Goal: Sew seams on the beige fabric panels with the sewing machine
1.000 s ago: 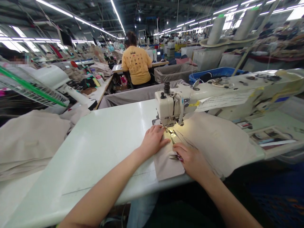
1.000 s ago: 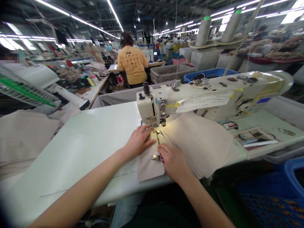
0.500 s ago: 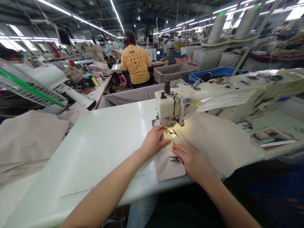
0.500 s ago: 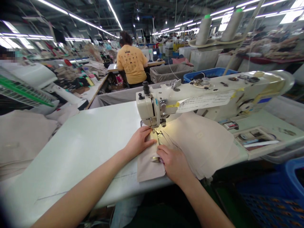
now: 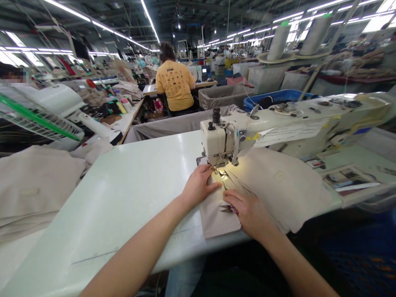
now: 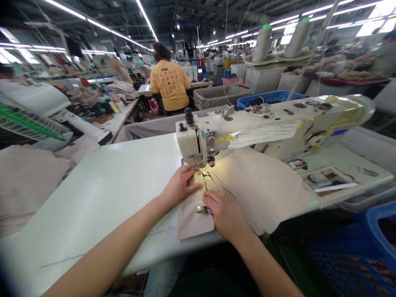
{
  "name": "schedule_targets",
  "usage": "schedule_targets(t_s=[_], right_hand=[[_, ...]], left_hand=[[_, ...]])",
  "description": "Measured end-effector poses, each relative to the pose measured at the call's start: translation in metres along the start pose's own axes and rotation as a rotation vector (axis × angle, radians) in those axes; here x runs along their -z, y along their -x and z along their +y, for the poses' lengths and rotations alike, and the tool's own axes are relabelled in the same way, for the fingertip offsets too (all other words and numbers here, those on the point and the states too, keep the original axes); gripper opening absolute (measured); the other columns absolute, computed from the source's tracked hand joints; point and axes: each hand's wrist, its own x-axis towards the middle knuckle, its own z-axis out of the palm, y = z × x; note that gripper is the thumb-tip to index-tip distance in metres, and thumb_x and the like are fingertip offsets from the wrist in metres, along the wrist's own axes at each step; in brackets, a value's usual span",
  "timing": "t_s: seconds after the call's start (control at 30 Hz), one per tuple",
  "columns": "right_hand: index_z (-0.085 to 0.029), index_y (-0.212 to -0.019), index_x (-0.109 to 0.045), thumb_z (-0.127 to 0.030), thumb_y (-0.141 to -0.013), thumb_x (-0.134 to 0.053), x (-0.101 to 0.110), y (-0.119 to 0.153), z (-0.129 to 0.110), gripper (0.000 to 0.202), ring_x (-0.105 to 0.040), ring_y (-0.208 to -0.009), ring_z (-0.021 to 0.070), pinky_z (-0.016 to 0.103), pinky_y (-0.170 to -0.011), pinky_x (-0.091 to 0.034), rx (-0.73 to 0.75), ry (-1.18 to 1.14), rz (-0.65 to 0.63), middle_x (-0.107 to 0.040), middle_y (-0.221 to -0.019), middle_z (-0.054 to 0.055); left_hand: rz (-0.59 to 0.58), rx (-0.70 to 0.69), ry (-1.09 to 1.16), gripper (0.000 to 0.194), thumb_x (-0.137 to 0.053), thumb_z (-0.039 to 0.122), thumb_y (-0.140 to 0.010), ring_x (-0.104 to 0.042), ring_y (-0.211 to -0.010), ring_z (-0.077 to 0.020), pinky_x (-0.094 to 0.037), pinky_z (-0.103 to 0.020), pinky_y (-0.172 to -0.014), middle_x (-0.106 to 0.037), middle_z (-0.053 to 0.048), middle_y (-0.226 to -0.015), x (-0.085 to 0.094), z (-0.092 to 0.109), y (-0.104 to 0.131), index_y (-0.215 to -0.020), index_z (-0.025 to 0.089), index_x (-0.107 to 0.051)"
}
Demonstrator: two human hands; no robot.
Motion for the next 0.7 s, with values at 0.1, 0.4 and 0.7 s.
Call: schedule_targets(t_s=[0.1,0.4,0.7], right_hand=[[-0.019,-0.103,-0.070,-0.002,-0.086,-0.052,0.000,0.000,-0.001,0.030,-0.072,-0.087,0.0182,0.027,-0.076,-0.054,-0.004,0.009,-0.009,-0.072,-0.121,0.009],[-0.019,-0.103,-0.071,-0.003,-0.087,-0.051,0.002,-0.005,-0.001,0.030,-0.071,-0.089,0.0186,0.028,-0.076,-0.053,-0.005,0.022,-0.046,-0.073,-0.119,0.008],[-0.019,-0.105,-0.071,-0.003,-0.088,-0.052,0.001,-0.006,-0.001,0.031,-0.072,-0.091,0.0192,0.028,-0.076,-0.053,-0.023,0.022,-0.062,-0.073,-0.119,0.008]], left_hand=[[-0.002,-0.009,0.001,0.029,-0.079,0.034,-0.082,-0.061,-0.112,-0.0281,-0.051,-0.043,-0.100,-0.067,-0.010,-0.113,0.001,0.000,0.000,-0.105,0.019,-0.070],[-0.003,0.007,-0.091,0.033,-0.075,0.035,-0.085,-0.059,-0.114,-0.0292,-0.051,-0.046,-0.101,-0.065,-0.011,-0.118,0.003,0.003,0.001,-0.112,0.018,-0.068],[-0.140,-0.088,-0.206,0.013,-0.065,0.030,-0.093,-0.062,-0.106,-0.0265,-0.055,-0.040,-0.092,-0.068,-0.009,-0.112,0.018,0.014,0.013,-0.099,0.020,-0.070]])
